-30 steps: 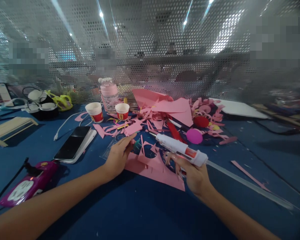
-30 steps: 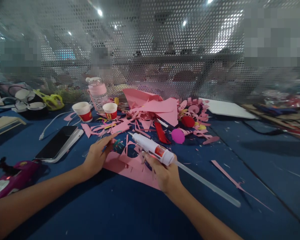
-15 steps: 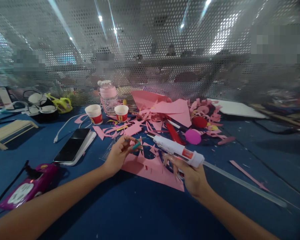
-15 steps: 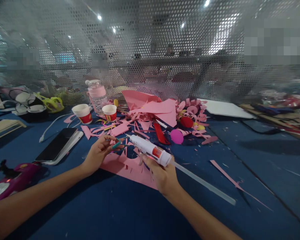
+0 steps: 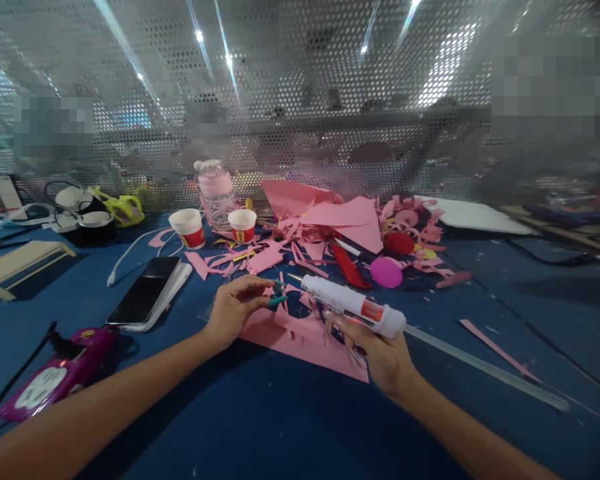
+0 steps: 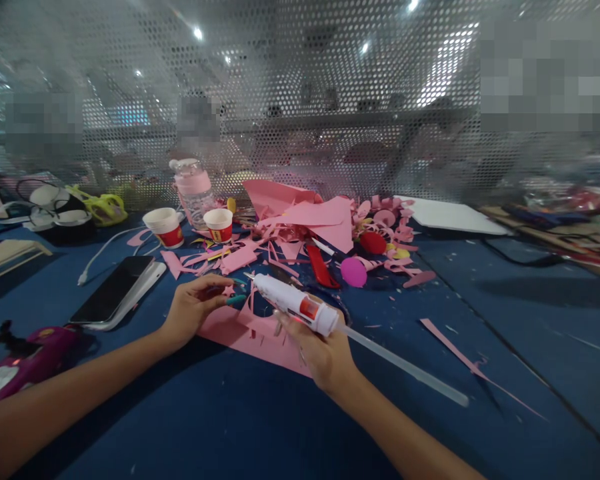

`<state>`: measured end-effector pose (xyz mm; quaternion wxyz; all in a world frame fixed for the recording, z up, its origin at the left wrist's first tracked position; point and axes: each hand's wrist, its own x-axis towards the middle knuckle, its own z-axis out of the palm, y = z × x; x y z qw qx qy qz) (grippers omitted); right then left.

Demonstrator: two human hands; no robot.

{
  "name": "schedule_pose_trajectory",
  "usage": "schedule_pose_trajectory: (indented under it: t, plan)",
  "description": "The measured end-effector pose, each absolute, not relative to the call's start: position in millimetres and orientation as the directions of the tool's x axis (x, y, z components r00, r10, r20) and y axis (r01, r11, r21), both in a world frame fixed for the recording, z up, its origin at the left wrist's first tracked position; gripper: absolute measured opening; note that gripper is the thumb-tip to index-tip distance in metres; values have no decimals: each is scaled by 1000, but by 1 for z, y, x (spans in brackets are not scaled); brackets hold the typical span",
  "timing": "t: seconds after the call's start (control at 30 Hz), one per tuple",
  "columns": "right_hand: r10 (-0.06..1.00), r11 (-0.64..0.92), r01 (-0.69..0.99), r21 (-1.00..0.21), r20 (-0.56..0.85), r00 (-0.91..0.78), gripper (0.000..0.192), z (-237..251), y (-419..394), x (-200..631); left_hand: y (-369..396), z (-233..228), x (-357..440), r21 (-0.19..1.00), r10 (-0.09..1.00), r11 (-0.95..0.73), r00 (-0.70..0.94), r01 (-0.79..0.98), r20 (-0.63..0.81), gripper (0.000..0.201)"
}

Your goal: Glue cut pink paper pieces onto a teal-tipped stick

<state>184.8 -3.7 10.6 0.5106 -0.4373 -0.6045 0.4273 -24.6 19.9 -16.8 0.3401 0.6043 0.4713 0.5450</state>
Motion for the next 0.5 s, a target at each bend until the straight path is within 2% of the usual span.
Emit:
schedule_pose_trajectory:
  t: [0.17, 0.27, 0.5]
  plan:
    - [969, 212, 79, -974, 200, -144, 21, 13, -6, 186, 18, -15, -22, 958, 961, -260, -66, 124, 270, 28]
    - [958, 247, 109, -963, 226, -175, 17, 9, -6, 189, 18, -14, -21, 965, 966, -244, -61, 93, 251, 36]
    - [935, 316, 199, -928, 270, -229, 16, 5, -4, 192, 17, -14, -21, 959, 961, -270, -34, 85, 274, 35]
